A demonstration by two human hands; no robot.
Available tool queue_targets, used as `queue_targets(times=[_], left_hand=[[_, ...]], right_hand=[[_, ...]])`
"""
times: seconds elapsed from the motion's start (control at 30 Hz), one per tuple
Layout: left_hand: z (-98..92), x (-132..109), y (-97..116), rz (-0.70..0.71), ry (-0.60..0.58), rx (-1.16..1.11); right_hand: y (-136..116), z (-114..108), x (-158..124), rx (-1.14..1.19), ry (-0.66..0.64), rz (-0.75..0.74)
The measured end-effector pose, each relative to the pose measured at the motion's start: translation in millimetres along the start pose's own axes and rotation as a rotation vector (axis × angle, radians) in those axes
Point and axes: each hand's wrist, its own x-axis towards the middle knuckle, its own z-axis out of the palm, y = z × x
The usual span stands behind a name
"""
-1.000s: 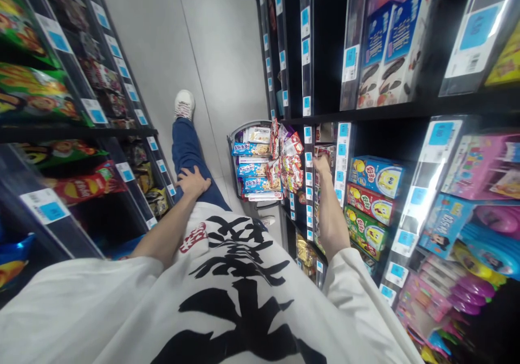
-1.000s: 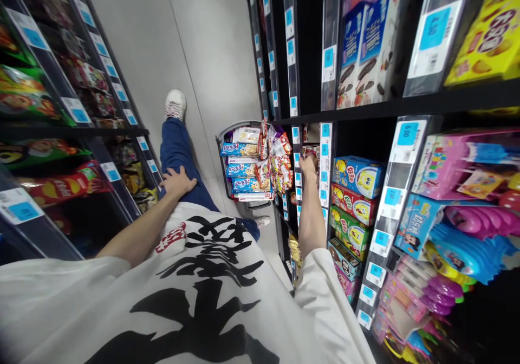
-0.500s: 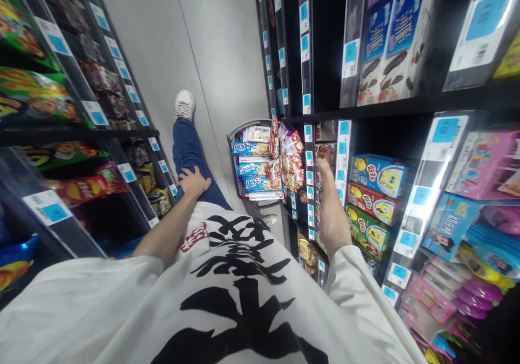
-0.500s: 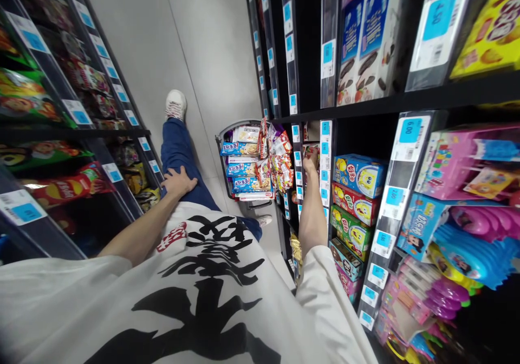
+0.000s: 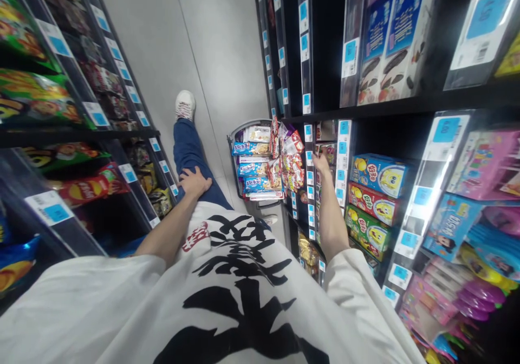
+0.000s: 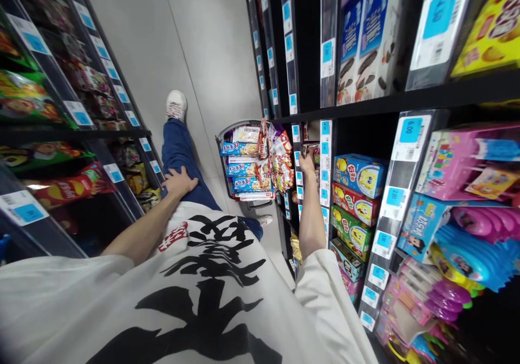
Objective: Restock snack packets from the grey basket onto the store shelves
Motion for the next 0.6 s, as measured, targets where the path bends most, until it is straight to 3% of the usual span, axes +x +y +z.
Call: queue_targets(times=[0.1,0.17,0.23,0.37,0.47,0.6], left_hand=[[1.4,1.4,0.7,-0.001,0.006,-0.004],[1.1,1.5,1.8,-0.003,0.006,-0.003],[-0.1,1.0,3.6,-0.003,0.003,-0.005],[-3.3,-0.5,7.4,-0.011,-0.017,-0.002],[-5.2,-1.6,8.8,-0.014,-0.03,-0.006],[-7.1,-2.7,8.1,-0.024,-0.041,-0.022]], right_hand=[[-4.9,14.2,-18.7,-0.024,0.082,0.031],[-11.0,25.2,-37.3,-0.063,0.217,-0.023],[-18.5,38.3,-57.5,-0.063,0.227,-0.116],[-35.6,74.5,-92.6,0.004,-0.045,-0.224],[-46.6,105.0,-109.4,-0.036,-0.223,-0.151],[-52.9,132.7,-117.5,-0.176,-0.32,-0.055]])
